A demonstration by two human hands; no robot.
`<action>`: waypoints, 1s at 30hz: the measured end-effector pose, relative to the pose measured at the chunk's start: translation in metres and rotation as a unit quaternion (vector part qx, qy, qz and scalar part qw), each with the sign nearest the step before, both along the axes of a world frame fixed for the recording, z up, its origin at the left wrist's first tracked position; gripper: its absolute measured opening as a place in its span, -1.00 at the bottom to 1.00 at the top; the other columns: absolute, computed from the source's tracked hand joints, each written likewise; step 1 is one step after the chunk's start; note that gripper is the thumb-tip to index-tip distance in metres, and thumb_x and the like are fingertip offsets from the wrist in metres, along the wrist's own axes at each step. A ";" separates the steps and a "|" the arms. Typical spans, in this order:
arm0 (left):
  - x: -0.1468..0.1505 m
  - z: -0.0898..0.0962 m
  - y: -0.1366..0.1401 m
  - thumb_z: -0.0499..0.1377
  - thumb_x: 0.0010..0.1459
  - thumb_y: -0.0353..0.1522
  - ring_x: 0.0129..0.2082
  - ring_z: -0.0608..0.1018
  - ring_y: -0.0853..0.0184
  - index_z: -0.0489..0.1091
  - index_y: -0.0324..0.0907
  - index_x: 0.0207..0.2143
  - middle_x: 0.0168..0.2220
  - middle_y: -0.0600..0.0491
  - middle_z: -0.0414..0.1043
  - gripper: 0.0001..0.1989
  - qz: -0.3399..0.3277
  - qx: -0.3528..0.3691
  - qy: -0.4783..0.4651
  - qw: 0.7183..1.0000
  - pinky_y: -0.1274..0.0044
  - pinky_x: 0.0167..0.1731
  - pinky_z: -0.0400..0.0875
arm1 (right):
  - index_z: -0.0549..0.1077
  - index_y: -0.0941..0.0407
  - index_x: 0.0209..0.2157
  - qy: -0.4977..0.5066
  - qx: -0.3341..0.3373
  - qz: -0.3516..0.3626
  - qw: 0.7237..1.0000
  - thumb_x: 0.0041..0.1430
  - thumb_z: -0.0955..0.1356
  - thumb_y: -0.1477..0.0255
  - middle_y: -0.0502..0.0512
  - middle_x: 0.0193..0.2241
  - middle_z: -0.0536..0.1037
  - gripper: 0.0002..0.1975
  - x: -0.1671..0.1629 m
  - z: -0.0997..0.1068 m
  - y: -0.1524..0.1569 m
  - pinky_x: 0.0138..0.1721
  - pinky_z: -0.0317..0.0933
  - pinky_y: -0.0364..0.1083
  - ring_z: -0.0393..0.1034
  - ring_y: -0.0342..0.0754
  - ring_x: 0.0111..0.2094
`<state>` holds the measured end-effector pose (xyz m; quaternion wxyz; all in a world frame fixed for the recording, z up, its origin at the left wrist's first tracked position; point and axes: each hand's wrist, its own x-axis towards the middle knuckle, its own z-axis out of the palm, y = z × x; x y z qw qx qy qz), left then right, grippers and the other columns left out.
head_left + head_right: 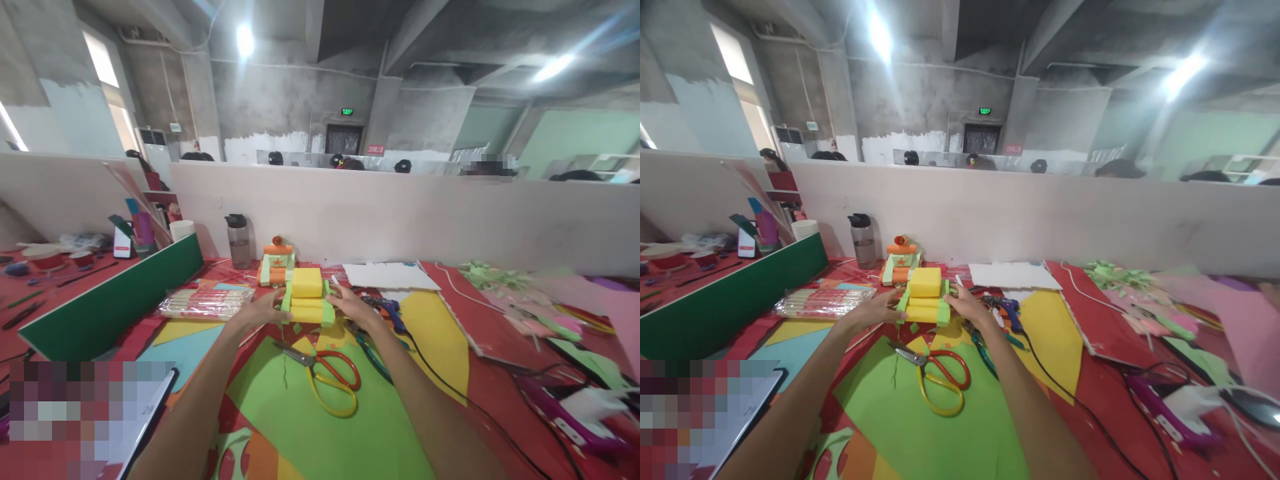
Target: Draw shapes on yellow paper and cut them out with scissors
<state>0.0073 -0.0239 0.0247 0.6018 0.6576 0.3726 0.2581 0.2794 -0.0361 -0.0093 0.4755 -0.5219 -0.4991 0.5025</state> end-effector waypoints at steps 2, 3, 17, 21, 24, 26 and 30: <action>0.001 0.001 -0.001 0.45 -0.19 -0.42 0.01 0.55 0.02 0.38 -0.10 0.16 -0.04 -0.14 0.56 -0.22 0.020 -0.001 -0.018 1.000 0.41 -0.24 0.55 | 0.44 0.10 0.04 -0.002 0.006 -0.009 1.000 0.09 0.49 0.43 0.20 -0.06 0.61 -0.55 0.002 -0.003 0.002 -0.10 0.43 -0.02 0.52 0.07 -0.08; 0.001 0.001 -0.002 0.45 -0.21 -0.43 0.02 0.54 0.00 0.41 -0.11 0.11 -0.06 -0.14 0.56 -0.26 0.031 -0.004 -0.027 0.999 0.40 -0.25 0.56 | 0.46 0.08 0.02 -0.001 0.008 -0.010 1.000 0.08 0.49 0.42 0.19 -0.07 0.61 -0.56 0.003 -0.004 0.002 -0.12 0.44 -0.02 0.52 0.07 -0.10; -0.014 -0.015 0.018 0.33 -0.17 -0.49 0.07 0.49 0.13 0.41 -0.10 0.07 0.29 -0.13 0.20 -0.35 0.135 -0.097 -0.089 0.982 0.49 -0.18 0.57 | 0.48 0.00 -0.03 0.115 0.086 0.009 0.990 0.08 0.50 0.38 0.08 -0.05 0.55 -0.61 -0.005 0.024 -0.007 -0.14 0.49 -0.06 0.55 -0.04 -0.20; -0.011 -0.013 0.016 0.30 -0.18 -0.51 0.01 0.53 0.16 0.39 -0.13 0.08 0.26 -0.12 0.27 -0.33 0.141 -0.093 -0.088 0.982 0.49 -0.19 0.57 | 0.47 0.02 -0.08 0.134 0.103 -0.006 0.986 -0.01 0.54 0.43 0.07 -0.10 0.56 -0.59 -0.007 0.026 -0.006 -0.13 0.49 -0.05 0.55 -0.04 -0.19; -0.010 -0.012 0.016 0.28 -0.17 -0.52 0.01 0.54 0.17 0.42 -0.11 0.07 0.18 -0.07 0.38 -0.35 0.140 -0.055 -0.104 0.983 0.51 -0.17 0.54 | 0.46 0.02 -0.09 0.142 0.097 -0.020 0.985 0.00 0.54 0.41 0.08 -0.10 0.58 -0.58 -0.010 0.024 -0.007 -0.18 0.50 -0.06 0.56 -0.02 -0.20; -0.009 -0.010 0.016 0.26 -0.17 -0.52 0.04 0.54 0.16 0.44 -0.11 0.06 0.14 -0.04 0.44 -0.36 0.128 -0.023 -0.113 0.985 0.52 -0.14 0.52 | 0.45 0.00 -0.06 0.145 0.085 -0.031 0.985 0.01 0.54 0.38 0.08 -0.12 0.60 -0.57 -0.011 0.021 -0.007 -0.24 0.51 -0.07 0.57 -0.02 -0.24; -0.008 -0.004 0.014 0.22 -0.17 -0.52 0.06 0.53 0.14 0.44 -0.12 0.09 0.13 -0.02 0.47 -0.34 0.105 0.018 -0.117 0.987 0.47 -0.06 0.46 | 0.42 -0.02 -0.05 0.154 0.057 -0.051 0.985 0.03 0.53 0.35 0.03 -0.19 0.63 -0.56 -0.016 0.016 -0.004 -0.32 0.51 -0.08 0.58 -0.01 -0.28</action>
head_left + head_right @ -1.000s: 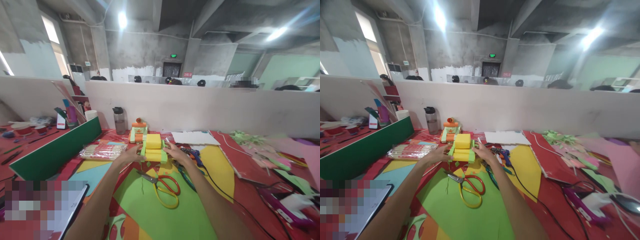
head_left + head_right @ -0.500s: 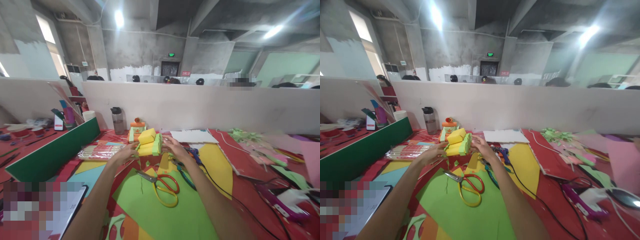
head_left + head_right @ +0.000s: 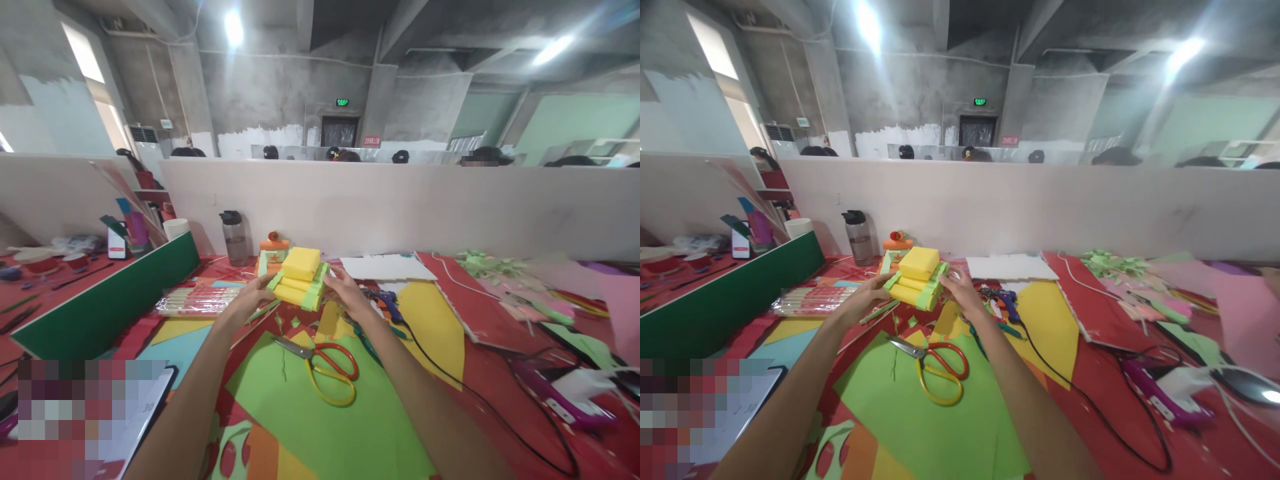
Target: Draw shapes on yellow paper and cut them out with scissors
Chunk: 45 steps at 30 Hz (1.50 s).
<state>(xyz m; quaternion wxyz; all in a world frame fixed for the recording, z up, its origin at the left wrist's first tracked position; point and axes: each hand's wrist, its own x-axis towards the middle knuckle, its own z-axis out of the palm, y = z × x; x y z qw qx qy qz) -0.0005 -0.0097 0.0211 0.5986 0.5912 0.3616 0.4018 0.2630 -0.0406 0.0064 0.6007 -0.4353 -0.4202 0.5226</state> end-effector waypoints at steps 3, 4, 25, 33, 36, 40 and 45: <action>0.002 0.007 -0.005 0.20 -0.17 -0.53 0.10 0.50 0.11 0.45 -0.14 0.09 0.15 -0.02 0.46 -0.33 -0.009 0.028 -0.010 1.000 0.44 0.01 0.43 | 0.45 0.01 -0.11 0.009 -0.017 0.006 1.000 0.04 0.52 0.35 0.05 -0.20 0.64 -0.63 -0.004 -0.004 0.001 -0.32 0.52 -0.04 0.59 0.02 -0.28; 0.003 0.008 -0.006 0.20 -0.17 -0.54 0.11 0.49 0.10 0.45 -0.15 0.10 0.15 -0.02 0.46 -0.33 -0.010 0.036 -0.013 0.999 0.43 0.03 0.42 | 0.46 0.03 -0.13 0.011 -0.021 0.011 1.000 0.03 0.52 0.36 0.06 -0.20 0.65 -0.65 -0.005 -0.005 0.001 -0.31 0.53 -0.03 0.60 0.03 -0.27; -0.005 -0.006 -0.004 0.46 -0.21 -0.30 -0.44 0.57 0.23 0.58 -0.08 -0.36 -0.40 0.04 0.58 -0.73 -0.154 0.163 0.299 0.928 0.53 -0.43 0.39 | 0.48 0.08 -0.17 0.072 0.037 -0.020 0.997 -0.01 0.54 0.29 0.09 -0.20 0.67 -0.63 0.023 0.000 0.008 -0.26 0.52 -0.02 0.59 0.07 -0.21; -0.002 -0.011 -0.002 0.34 -0.06 -0.35 -0.38 0.62 0.16 0.61 -0.09 -0.43 -0.41 -0.01 0.62 -0.93 -0.268 0.172 0.322 0.892 0.49 -0.40 0.43 | 0.49 0.10 -0.18 0.073 0.039 -0.005 0.997 0.00 0.54 0.29 0.12 -0.21 0.66 -0.64 0.023 0.001 0.007 -0.28 0.51 -0.02 0.60 0.05 -0.29; 0.000 -0.013 -0.002 0.34 -0.08 -0.37 -0.43 0.62 0.17 0.61 -0.10 -0.48 -0.45 -0.01 0.61 -0.96 -0.268 0.194 0.290 0.898 0.50 -0.44 0.43 | 0.50 0.12 -0.19 0.073 0.036 0.002 0.997 0.00 0.55 0.29 0.12 -0.22 0.67 -0.64 0.021 0.003 0.005 -0.34 0.51 -0.02 0.60 0.05 -0.34; -0.001 -0.012 0.000 0.27 -0.05 -0.40 -0.43 0.60 0.20 0.58 -0.12 -0.46 -0.43 0.00 0.61 -0.92 -0.191 0.220 0.310 0.905 0.52 -0.46 0.40 | 0.50 0.11 -0.17 0.079 0.039 -0.002 0.996 -0.01 0.55 0.29 0.11 -0.22 0.67 -0.63 0.021 0.003 0.005 -0.31 0.52 -0.03 0.60 0.05 -0.30; -0.009 -0.006 0.005 0.11 0.03 -0.47 -0.35 0.55 0.20 0.54 -0.17 -0.25 -0.33 -0.02 0.57 -0.74 -0.054 0.259 0.427 0.865 0.50 -0.37 0.34 | 0.51 0.10 -0.17 0.096 0.049 -0.019 0.994 -0.07 0.58 0.29 0.08 -0.21 0.67 -0.58 0.025 0.002 0.007 -0.30 0.52 -0.06 0.58 0.02 -0.27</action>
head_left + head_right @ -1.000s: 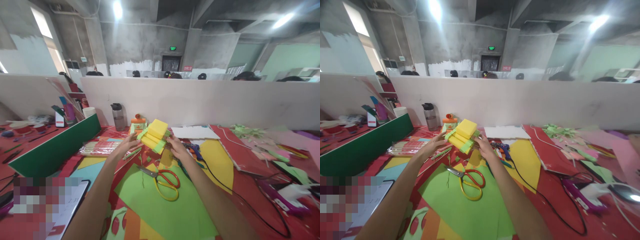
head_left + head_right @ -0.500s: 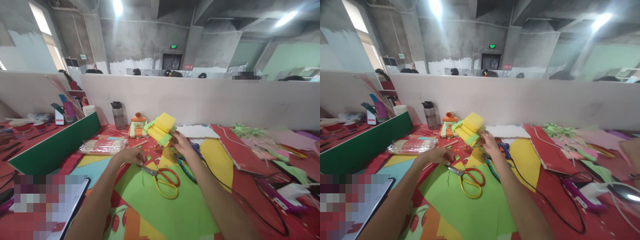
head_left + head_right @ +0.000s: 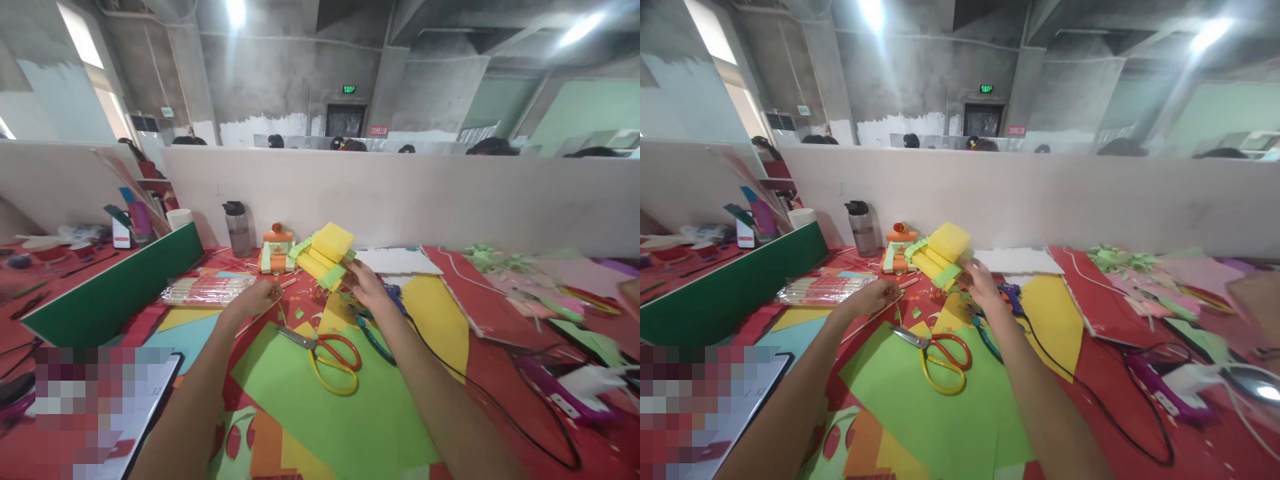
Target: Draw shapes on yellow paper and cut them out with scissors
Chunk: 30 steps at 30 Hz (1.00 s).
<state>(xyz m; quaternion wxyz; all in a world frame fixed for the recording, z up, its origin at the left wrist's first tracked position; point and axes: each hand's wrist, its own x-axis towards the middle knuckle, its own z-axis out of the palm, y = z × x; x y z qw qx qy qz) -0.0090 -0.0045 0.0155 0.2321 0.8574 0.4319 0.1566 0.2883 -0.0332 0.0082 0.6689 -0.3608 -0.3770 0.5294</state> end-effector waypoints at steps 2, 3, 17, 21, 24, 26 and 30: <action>-0.003 0.002 0.002 0.08 0.06 -0.48 -0.32 0.54 0.19 0.49 -0.20 -0.14 -0.29 -0.05 0.55 -0.67 0.101 0.039 0.015 0.994 0.49 -0.35 0.33 | 0.51 0.10 -0.18 0.008 0.005 -0.003 1.000 -0.09 0.59 0.29 0.07 -0.22 0.66 -0.58 0.001 0.000 0.000 -0.32 0.52 -0.08 0.58 0.01 -0.28; -0.004 0.003 0.003 0.06 0.07 -0.49 -0.31 0.54 0.19 0.47 -0.21 -0.09 -0.27 -0.06 0.54 -0.64 0.151 0.059 0.014 0.987 0.48 -0.35 0.33 | 0.51 0.10 -0.19 0.011 0.007 -0.004 1.000 -0.10 0.59 0.29 0.06 -0.23 0.66 -0.58 0.001 0.001 0.000 -0.33 0.52 -0.08 0.58 0.00 -0.29; -0.001 0.005 -0.003 0.03 0.18 -0.51 -0.17 0.56 0.16 0.40 -0.10 0.01 -0.02 -0.08 0.48 -0.62 0.241 0.176 0.045 0.953 0.47 -0.28 0.36 | 0.47 0.07 -0.26 0.050 -0.006 -0.083 0.995 -0.10 0.56 0.39 -0.03 -0.37 0.63 -0.66 0.001 0.001 0.002 -0.50 0.46 -0.19 0.54 -0.08 -0.42; -0.008 0.012 -0.005 0.01 0.08 -0.60 -0.12 0.57 0.16 0.34 -0.11 0.10 0.02 -0.08 0.50 -0.46 0.259 0.182 0.024 0.948 0.47 -0.28 0.35 | 0.44 0.05 -0.21 0.036 -0.012 -0.084 0.996 -0.09 0.56 0.40 0.00 -0.28 0.65 -0.61 -0.008 0.002 -0.001 -0.39 0.52 -0.11 0.58 -0.01 -0.29; -0.009 0.015 -0.008 0.00 0.08 -0.61 -0.14 0.58 0.17 0.28 -0.09 0.15 0.14 -0.09 0.40 -0.42 0.259 0.191 0.001 0.947 0.45 -0.30 0.36 | 0.42 0.03 -0.19 0.018 -0.023 -0.084 0.996 -0.07 0.55 0.43 0.01 -0.25 0.65 -0.60 -0.020 0.000 -0.004 -0.39 0.52 -0.09 0.59 0.01 -0.28; -0.009 0.017 -0.010 0.00 0.08 -0.60 -0.11 0.57 0.15 0.26 -0.07 0.16 0.23 -0.09 0.30 -0.41 0.269 0.205 -0.001 0.941 0.44 -0.31 0.37 | 0.41 0.03 -0.16 0.006 -0.037 -0.078 0.996 -0.07 0.54 0.46 0.00 -0.25 0.65 -0.59 -0.030 -0.003 -0.005 -0.42 0.52 -0.09 0.59 0.01 -0.31; -0.009 0.020 -0.012 0.05 0.09 -0.57 -0.12 0.56 0.13 0.28 -0.03 0.15 0.30 -0.07 0.19 -0.43 0.307 0.224 -0.008 0.925 0.44 -0.34 0.37 | 0.41 0.03 -0.14 -0.009 -0.063 -0.051 0.997 -0.04 0.52 0.46 0.01 -0.28 0.65 -0.60 -0.041 -0.009 -0.005 -0.41 0.53 -0.05 0.60 0.03 -0.32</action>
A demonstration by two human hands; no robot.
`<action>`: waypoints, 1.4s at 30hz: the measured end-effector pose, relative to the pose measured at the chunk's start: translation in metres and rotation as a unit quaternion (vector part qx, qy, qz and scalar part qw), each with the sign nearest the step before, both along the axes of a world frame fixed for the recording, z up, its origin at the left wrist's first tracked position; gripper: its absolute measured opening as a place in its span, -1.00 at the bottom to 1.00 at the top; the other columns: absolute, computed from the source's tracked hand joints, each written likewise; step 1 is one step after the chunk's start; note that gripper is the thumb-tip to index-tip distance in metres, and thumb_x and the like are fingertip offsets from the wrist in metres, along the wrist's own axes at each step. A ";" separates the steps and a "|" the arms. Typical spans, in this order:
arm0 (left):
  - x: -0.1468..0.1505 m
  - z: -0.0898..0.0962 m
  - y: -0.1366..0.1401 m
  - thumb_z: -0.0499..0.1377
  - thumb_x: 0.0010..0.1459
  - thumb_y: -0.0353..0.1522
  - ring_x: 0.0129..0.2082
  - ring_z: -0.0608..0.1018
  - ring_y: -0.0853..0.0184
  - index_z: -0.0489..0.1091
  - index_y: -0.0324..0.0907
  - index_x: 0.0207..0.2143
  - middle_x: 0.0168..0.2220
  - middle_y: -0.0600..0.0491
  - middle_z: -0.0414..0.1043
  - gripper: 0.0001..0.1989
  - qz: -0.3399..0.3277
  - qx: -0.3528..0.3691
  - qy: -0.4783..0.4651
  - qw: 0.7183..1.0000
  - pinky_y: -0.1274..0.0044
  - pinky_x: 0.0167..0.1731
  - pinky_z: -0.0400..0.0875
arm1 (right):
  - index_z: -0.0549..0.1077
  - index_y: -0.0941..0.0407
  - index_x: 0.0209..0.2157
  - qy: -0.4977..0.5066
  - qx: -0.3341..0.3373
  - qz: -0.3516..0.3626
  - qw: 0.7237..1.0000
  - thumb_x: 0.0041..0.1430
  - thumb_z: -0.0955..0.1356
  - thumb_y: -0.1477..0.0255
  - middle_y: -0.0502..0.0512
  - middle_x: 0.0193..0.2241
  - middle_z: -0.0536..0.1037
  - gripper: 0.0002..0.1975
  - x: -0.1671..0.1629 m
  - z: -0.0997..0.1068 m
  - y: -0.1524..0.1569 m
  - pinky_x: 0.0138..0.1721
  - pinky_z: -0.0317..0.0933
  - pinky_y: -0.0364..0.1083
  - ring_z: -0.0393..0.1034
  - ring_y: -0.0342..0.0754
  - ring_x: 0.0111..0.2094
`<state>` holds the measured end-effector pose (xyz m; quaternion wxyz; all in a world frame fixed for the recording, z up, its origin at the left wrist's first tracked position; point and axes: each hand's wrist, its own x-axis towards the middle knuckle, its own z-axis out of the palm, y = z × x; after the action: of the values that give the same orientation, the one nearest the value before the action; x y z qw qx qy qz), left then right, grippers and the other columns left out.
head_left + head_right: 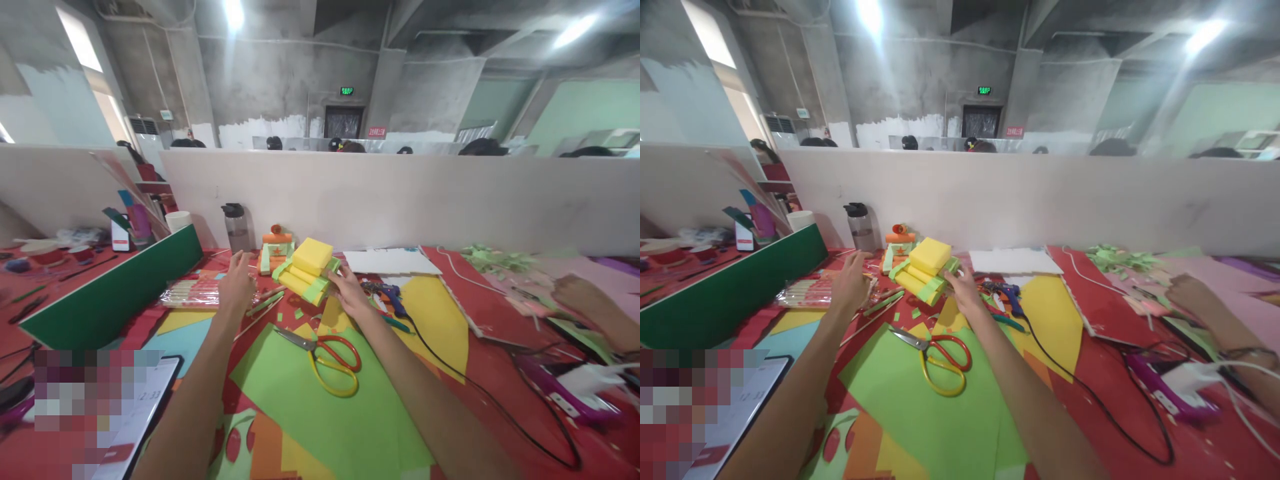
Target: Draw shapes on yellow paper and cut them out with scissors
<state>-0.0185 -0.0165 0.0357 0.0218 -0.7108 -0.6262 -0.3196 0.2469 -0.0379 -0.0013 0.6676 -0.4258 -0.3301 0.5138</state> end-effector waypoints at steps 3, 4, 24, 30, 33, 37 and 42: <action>-0.003 0.002 0.002 0.08 0.09 -0.54 -0.20 0.57 0.17 0.37 -0.02 0.06 0.18 -0.04 0.32 -0.51 0.008 0.023 -0.034 0.999 0.44 -0.34 0.37 | 0.39 0.04 -0.13 -0.001 -0.006 0.003 1.000 -0.02 0.51 0.44 0.01 -0.27 0.65 -0.61 -0.002 -0.003 0.001 -0.39 0.54 -0.03 0.60 0.04 -0.29; -0.004 0.003 0.003 0.10 0.08 -0.55 -0.23 0.57 0.19 0.40 -0.03 0.02 0.14 -0.04 0.35 -0.54 0.003 0.032 -0.052 0.998 0.45 -0.34 0.37 | 0.38 0.03 -0.12 -0.001 -0.007 -0.001 1.000 -0.02 0.51 0.43 0.01 -0.27 0.65 -0.60 -0.003 -0.004 0.001 -0.39 0.53 -0.03 0.60 0.03 -0.29; 0.002 -0.005 0.014 0.15 0.07 -0.38 -0.42 0.60 0.46 0.28 -0.11 0.05 0.28 -0.17 0.23 -0.56 -0.261 -0.136 -0.509 0.809 0.60 -0.49 0.44 | 0.02 -0.16 0.30 -0.014 0.025 -0.082 0.996 0.03 0.47 0.39 0.09 0.04 0.53 -0.13 -0.009 -0.010 0.002 -0.39 0.51 -0.12 0.56 -0.04 -0.21; 0.002 -0.009 0.007 0.28 -0.01 -0.40 0.20 0.43 0.07 0.28 0.01 0.12 0.28 -0.13 0.27 -0.39 -0.403 -0.285 -0.476 0.728 0.26 0.05 0.45 | 0.00 -0.19 0.33 -0.036 -0.022 -0.004 0.999 -0.05 0.53 0.44 0.07 -0.06 0.58 0.00 -0.005 -0.010 -0.004 -0.37 0.53 -0.06 0.59 -0.06 -0.29; 0.005 -0.008 0.007 0.33 0.02 -0.36 0.16 0.47 0.08 0.30 -0.03 0.11 0.24 -0.14 0.33 -0.43 -0.367 -0.296 -0.511 0.718 0.25 0.09 0.42 | 0.13 -0.08 0.31 -0.085 -0.068 0.128 0.986 -0.13 0.59 0.43 0.01 -0.36 0.64 -0.01 0.011 -0.001 -0.012 -0.38 0.54 -0.01 0.61 -0.02 -0.43; 0.008 -0.005 0.010 0.21 0.20 -0.11 0.00 0.58 0.17 0.29 -0.10 0.09 0.18 -0.17 0.40 -0.53 -0.311 -0.289 -0.576 0.699 0.29 0.03 0.46 | 0.27 0.02 0.25 -0.140 -0.067 0.211 0.965 -0.14 0.61 0.39 0.00 -0.59 0.62 -0.10 0.029 0.013 -0.019 -0.52 0.50 -0.03 0.56 0.03 -0.58; 0.010 0.000 0.005 -0.01 0.27 0.10 -0.02 0.60 0.17 0.24 -0.08 0.19 0.15 -0.20 0.44 -0.38 -0.360 -0.346 -0.566 0.657 0.30 0.01 0.44 | 0.35 0.04 0.20 -0.271 -0.001 0.226 0.936 -0.01 0.54 0.38 -0.03 -0.61 0.60 -0.28 0.020 0.031 -0.026 -0.64 0.38 -0.17 0.46 -0.08 -0.67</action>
<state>-0.0090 -0.0118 0.0362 -0.7006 -0.5188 -0.2782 -0.4032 0.2674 -0.0634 0.0299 0.4184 -0.4640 -0.5857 0.5164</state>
